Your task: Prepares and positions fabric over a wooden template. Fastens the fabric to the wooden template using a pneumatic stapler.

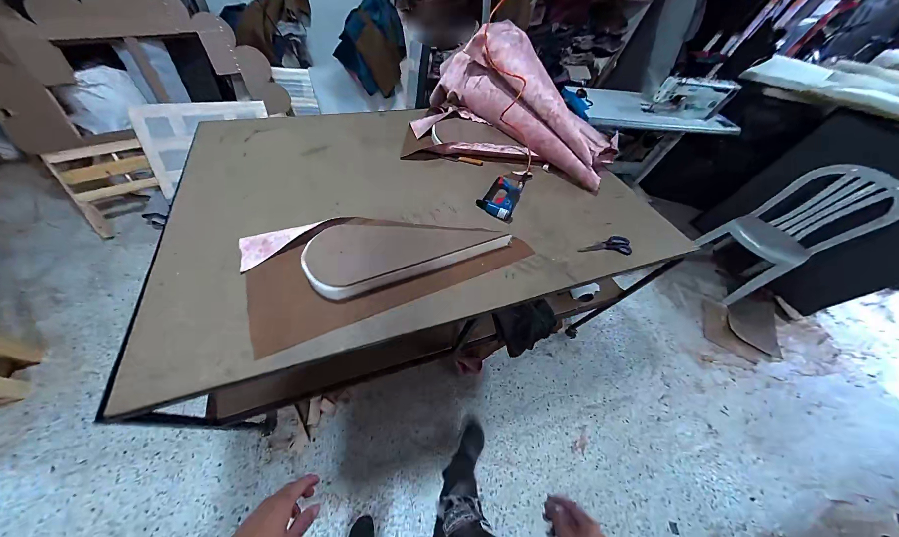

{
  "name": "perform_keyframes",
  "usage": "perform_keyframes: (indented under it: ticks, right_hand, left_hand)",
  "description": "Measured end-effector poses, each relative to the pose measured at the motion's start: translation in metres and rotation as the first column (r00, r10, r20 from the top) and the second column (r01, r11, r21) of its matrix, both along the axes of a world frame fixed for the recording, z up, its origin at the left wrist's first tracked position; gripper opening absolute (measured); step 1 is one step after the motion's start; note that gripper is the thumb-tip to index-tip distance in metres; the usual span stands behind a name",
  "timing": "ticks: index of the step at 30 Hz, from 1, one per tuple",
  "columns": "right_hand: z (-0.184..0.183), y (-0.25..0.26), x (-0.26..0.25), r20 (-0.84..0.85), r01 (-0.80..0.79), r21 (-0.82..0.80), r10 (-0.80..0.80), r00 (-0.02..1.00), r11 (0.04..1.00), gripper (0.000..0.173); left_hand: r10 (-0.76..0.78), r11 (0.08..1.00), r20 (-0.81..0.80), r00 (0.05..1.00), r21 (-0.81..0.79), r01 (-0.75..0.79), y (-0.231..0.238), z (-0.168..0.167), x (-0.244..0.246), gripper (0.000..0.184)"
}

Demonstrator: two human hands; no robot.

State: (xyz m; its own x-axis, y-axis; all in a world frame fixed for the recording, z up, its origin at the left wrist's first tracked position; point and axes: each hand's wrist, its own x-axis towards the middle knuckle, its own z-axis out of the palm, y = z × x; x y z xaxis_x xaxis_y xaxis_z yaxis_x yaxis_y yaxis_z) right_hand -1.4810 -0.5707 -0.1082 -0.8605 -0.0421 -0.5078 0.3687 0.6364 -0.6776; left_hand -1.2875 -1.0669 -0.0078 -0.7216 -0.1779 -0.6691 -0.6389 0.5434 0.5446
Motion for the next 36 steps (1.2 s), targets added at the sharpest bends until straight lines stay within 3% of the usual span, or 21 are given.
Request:
perform_keyframes:
  ticks: [3, 7, 12, 14, 16, 18, 19, 21, 22, 24, 27, 31, 33, 36]
  right_hand:
    - [0.007, -0.047, -0.151, -0.243, -0.109, -0.026, 0.099, 0.965, 0.994, 0.036]
    - [0.027, -0.103, -0.361, -0.314, -0.205, 0.091, 0.223, 0.923, 0.975, 0.041]
    - [0.044, -0.162, -0.563, -0.409, -0.190, 0.133, 0.228, 0.883, 0.973, 0.043]
    - [0.043, -0.194, -0.615, -0.306, -0.274, 0.212, 0.330, 0.893, 0.938, 0.053]
    - [0.039, -0.221, -0.647, -0.208, -0.372, 0.290, 0.438, 0.875, 0.882, 0.064]
    - [0.034, -0.242, -0.660, -0.158, -0.469, 0.377, 0.554, 0.817, 0.799, 0.055]
    - [0.032, -0.251, -0.663, -0.135, -0.505, 0.426, 0.605, 0.785, 0.750, 0.046]
    - [0.031, -0.258, -0.663, -0.087, -0.570, 0.473, 0.679, 0.729, 0.672, 0.035]
    - [0.032, -0.260, -0.665, -0.084, -0.591, 0.462, 0.696, 0.713, 0.661, 0.031]
    - [0.035, -0.259, -0.673, -0.103, -0.613, 0.403, 0.700, 0.707, 0.679, 0.028]
    - [0.040, -0.240, -0.672, -0.228, -0.653, 0.170, 0.674, 0.702, 0.738, 0.044]
    - [0.048, -0.237, -0.677, -0.274, -0.817, 0.121, 0.810, 0.519, 0.564, 0.030]
    - [0.029, -0.235, -0.675, -0.428, -0.861, 0.120, 0.808, 0.405, 0.495, 0.016]
    - [0.013, -0.230, -0.686, -0.562, -0.918, 0.032, 0.766, 0.311, 0.396, 0.017]
  left_hand:
    - [0.124, 0.992, 0.002, 0.992, -0.022, -0.124, -0.005, -0.016, -0.076, 0.053]
    - [0.319, 0.946, -0.011, 0.948, -0.050, -0.319, 0.026, -0.025, -0.178, 0.058]
    - [0.220, 0.947, -0.229, 0.948, -0.185, -0.264, 0.054, 0.007, -0.364, 0.074]
    - [0.193, 0.943, -0.304, 0.933, -0.204, -0.262, 0.054, 0.023, -0.458, 0.060]
    - [0.159, 0.925, -0.426, 0.891, -0.251, -0.285, 0.054, 0.022, -0.552, 0.044]
    - [0.055, 0.893, -0.516, 0.855, -0.358, -0.273, 0.051, -0.001, -0.640, 0.044]
    - [-0.017, 0.888, -0.488, 0.873, -0.409, -0.211, 0.046, -0.015, -0.678, 0.050]
    - [-0.226, 0.905, -0.252, 0.941, -0.411, 0.108, 0.041, -0.034, -0.726, 0.074]
    - [-0.377, 0.872, -0.139, 0.916, -0.387, 0.300, 0.040, -0.039, -0.740, 0.086]
    - [-0.536, 0.796, -0.098, 0.838, -0.388, 0.464, 0.041, -0.046, -0.751, 0.094]
    - [-0.610, 0.756, -0.172, 0.774, -0.418, 0.503, 0.041, -0.054, -0.742, 0.071]
    - [-0.623, 0.752, -0.185, 0.760, -0.410, 0.517, 0.039, -0.054, -0.746, 0.057]
    - [-0.612, 0.756, -0.129, 0.781, -0.384, 0.529, 0.043, -0.050, -0.752, 0.056]
    - [-0.594, 0.774, -0.165, 0.788, -0.386, 0.502, 0.064, -0.044, -0.762, 0.049]
